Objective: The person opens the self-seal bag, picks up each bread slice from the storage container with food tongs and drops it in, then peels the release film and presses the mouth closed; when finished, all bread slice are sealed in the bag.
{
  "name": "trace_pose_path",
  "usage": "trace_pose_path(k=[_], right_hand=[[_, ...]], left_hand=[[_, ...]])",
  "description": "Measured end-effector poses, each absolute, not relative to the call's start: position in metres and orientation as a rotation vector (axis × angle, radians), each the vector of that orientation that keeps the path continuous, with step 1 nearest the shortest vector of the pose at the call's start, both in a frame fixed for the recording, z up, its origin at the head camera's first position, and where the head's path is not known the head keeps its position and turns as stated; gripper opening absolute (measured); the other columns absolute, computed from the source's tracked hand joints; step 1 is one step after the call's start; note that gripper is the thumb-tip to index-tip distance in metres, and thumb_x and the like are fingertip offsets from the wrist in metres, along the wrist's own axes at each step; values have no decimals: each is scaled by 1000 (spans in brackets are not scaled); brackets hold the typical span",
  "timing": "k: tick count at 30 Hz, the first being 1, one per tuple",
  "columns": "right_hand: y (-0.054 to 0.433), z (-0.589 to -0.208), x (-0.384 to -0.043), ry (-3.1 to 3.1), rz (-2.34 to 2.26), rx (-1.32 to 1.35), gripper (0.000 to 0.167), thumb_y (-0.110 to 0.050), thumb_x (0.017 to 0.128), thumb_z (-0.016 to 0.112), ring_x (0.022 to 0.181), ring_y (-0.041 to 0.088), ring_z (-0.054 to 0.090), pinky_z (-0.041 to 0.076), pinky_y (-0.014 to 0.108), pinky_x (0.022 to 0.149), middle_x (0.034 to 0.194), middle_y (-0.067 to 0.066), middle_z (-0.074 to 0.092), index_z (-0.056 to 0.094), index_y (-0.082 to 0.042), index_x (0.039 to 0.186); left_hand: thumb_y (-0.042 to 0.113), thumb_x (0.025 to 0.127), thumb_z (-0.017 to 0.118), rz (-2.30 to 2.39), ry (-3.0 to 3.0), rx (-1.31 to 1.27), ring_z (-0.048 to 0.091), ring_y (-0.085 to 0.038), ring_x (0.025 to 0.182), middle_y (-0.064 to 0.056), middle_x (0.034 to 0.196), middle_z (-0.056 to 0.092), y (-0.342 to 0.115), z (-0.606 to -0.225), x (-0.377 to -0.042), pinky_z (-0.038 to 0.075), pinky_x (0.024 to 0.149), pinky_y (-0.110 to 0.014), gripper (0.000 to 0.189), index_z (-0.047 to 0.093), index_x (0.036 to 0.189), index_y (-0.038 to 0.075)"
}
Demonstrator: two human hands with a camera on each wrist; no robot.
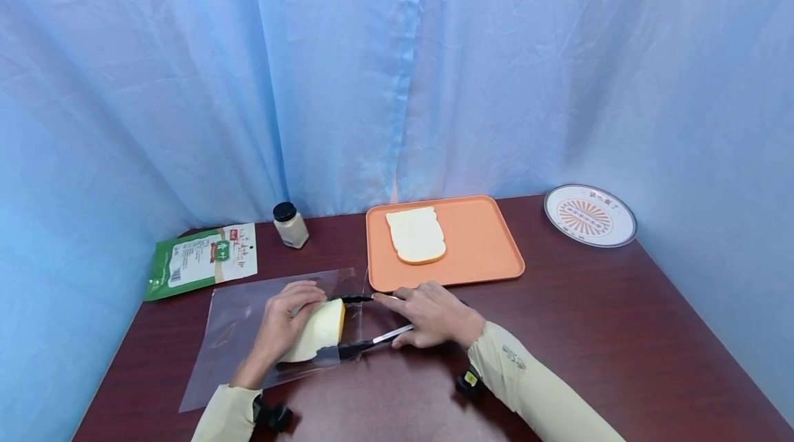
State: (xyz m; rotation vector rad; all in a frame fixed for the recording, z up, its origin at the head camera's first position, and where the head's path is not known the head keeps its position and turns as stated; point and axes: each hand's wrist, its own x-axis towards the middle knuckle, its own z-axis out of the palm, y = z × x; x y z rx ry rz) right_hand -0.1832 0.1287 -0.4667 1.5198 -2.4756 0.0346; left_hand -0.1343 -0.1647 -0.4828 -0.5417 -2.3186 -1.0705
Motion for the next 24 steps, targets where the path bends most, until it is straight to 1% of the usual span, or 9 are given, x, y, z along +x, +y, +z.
trace_pose_path(k=[6, 13, 16, 20, 24], right_hand=[[125, -468, -184, -2509, 22, 1522, 79, -72, 81, 64, 53, 13, 49, 34, 25, 44, 107, -1, 70, 56, -22, 142], [123, -470, -185, -2566, 13, 1515, 81, -73, 81, 63, 57, 15, 53, 37, 27, 46, 112, 0, 71, 55, -23, 143], [122, -470, -185, -2564, 8, 1511, 81, -73, 81, 63, 58, 15, 54, 37, 28, 46, 110, -1, 71, 55, -22, 143], [121, -470, -185, -2580, 4, 1508, 81, -73, 81, 63, 59, 16, 56, 39, 29, 46, 109, 0, 71, 55, -22, 143], [120, -469, -184, -2605, -3, 1502, 81, -73, 81, 62, 61, 17, 58, 43, 30, 49, 111, 0, 71, 54, -23, 144]], left_hand=[[-11, 77, 75, -1059, -2301, -562, 70, -35, 100, -13, 89, 77, -164, -484, -135, 58, 88, -44, 15, 78, 85, 1], [-10, 77, 75, -1046, -2295, -557, 70, -34, 99, -10, 89, 77, -163, -480, -134, 58, 89, -39, 15, 79, 85, 2], [-11, 75, 76, -1035, -2261, -595, 70, -36, 97, -12, 89, 76, -162, -479, -135, 58, 87, -39, 15, 78, 84, 0], [-13, 72, 77, -1028, -2218, -644, 70, -38, 97, -15, 88, 76, -159, -480, -138, 58, 87, -44, 16, 77, 83, -1], [-14, 71, 77, -1017, -2206, -656, 69, -39, 97, -15, 87, 76, -155, -479, -138, 57, 87, -45, 17, 77, 82, -1]])
